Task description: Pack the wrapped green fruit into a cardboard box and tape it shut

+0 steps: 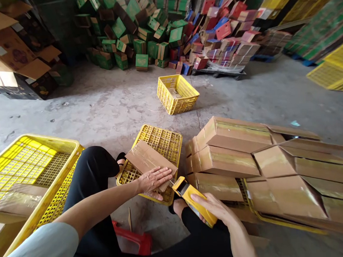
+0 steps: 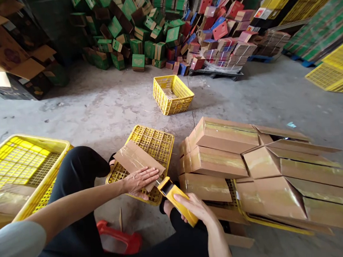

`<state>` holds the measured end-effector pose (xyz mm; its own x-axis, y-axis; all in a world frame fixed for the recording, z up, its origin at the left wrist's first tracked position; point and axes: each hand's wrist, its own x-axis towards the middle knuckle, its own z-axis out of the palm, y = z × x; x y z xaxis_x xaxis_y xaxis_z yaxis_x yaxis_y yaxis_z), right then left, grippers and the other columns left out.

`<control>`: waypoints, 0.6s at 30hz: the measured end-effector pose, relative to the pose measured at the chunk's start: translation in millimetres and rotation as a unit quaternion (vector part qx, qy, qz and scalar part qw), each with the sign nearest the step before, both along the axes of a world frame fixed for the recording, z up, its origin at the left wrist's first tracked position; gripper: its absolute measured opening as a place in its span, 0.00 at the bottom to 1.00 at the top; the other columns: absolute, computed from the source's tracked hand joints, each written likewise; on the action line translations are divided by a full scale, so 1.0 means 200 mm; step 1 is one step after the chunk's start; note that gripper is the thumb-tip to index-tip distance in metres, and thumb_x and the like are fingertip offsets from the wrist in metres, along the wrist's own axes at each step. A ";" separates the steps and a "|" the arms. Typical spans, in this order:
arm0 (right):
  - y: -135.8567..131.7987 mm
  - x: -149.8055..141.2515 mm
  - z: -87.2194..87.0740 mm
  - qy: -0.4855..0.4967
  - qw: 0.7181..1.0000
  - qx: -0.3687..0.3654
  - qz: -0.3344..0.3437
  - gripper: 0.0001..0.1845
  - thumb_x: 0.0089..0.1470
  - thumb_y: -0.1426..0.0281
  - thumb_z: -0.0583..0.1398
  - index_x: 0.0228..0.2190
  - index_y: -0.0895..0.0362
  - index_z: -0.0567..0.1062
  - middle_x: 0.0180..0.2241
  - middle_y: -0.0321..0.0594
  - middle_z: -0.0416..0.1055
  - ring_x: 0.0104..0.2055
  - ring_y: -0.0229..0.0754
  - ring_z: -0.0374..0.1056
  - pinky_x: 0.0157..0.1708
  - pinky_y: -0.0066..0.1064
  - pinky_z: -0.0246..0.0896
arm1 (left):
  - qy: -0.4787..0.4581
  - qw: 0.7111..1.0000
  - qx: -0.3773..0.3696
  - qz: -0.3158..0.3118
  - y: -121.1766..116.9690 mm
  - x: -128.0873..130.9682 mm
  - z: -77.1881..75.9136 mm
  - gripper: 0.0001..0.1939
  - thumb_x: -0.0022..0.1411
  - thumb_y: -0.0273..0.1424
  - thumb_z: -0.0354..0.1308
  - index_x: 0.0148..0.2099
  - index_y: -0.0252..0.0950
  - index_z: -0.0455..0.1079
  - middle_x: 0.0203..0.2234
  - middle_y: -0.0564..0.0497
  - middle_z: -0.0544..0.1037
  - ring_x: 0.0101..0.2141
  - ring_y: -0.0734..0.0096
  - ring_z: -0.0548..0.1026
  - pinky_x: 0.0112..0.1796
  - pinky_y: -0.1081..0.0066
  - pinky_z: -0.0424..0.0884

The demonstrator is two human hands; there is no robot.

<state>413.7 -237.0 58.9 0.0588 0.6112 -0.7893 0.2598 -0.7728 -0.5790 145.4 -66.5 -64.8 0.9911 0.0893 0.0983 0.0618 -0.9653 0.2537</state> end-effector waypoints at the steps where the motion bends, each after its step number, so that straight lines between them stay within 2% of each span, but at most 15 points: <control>1: -0.01 0.01 0.00 0.004 1.000 0.003 0.002 0.26 0.61 0.45 0.60 0.38 0.57 0.76 0.19 0.38 0.76 0.20 0.41 0.74 0.21 0.26 0.69 | 0.000 1.000 0.001 0.001 0.00 0.00 0.00 0.54 0.69 0.60 0.50 0.80 0.32 0.35 0.76 0.39 0.43 0.75 0.51 0.43 0.71 0.54 0.42; 4: -0.03 0.02 -0.03 0.011 1.000 0.013 0.008 0.28 0.60 0.44 0.61 0.37 0.58 0.76 0.19 0.38 0.76 0.21 0.41 0.74 0.20 0.26 0.68 | 0.004 1.000 0.007 0.005 -0.02 0.00 0.00 0.53 0.69 0.60 0.51 0.80 0.34 0.36 0.77 0.38 0.41 0.75 0.49 0.43 0.71 0.52 0.42; 8: -0.03 0.03 -0.05 0.021 1.000 0.018 0.011 0.29 0.59 0.43 0.61 0.39 0.58 0.76 0.20 0.39 0.76 0.21 0.41 0.74 0.21 0.26 0.69 | 0.015 1.000 0.015 0.009 -0.04 0.01 0.01 0.53 0.65 0.62 0.56 0.80 0.43 0.40 0.77 0.36 0.38 0.74 0.42 0.45 0.69 0.45 0.45; 11: -0.03 0.04 -0.08 0.014 1.000 0.020 0.010 0.30 0.59 0.43 0.61 0.39 0.59 0.76 0.20 0.40 0.76 0.21 0.41 0.74 0.21 0.26 0.69 | 0.026 0.999 0.015 0.016 -0.05 0.02 0.02 0.53 0.64 0.62 0.57 0.79 0.43 0.43 0.77 0.36 0.39 0.74 0.38 0.45 0.69 0.43 0.46; 18: -0.04 0.05 -0.11 0.023 1.000 0.010 0.018 0.31 0.58 0.41 0.62 0.39 0.59 0.75 0.21 0.41 0.77 0.22 0.43 0.75 0.21 0.27 0.69 | 0.036 0.999 0.014 0.020 -0.06 0.02 0.04 0.55 0.63 0.61 0.59 0.80 0.43 0.41 0.76 0.35 0.40 0.74 0.41 0.44 0.69 0.44 0.44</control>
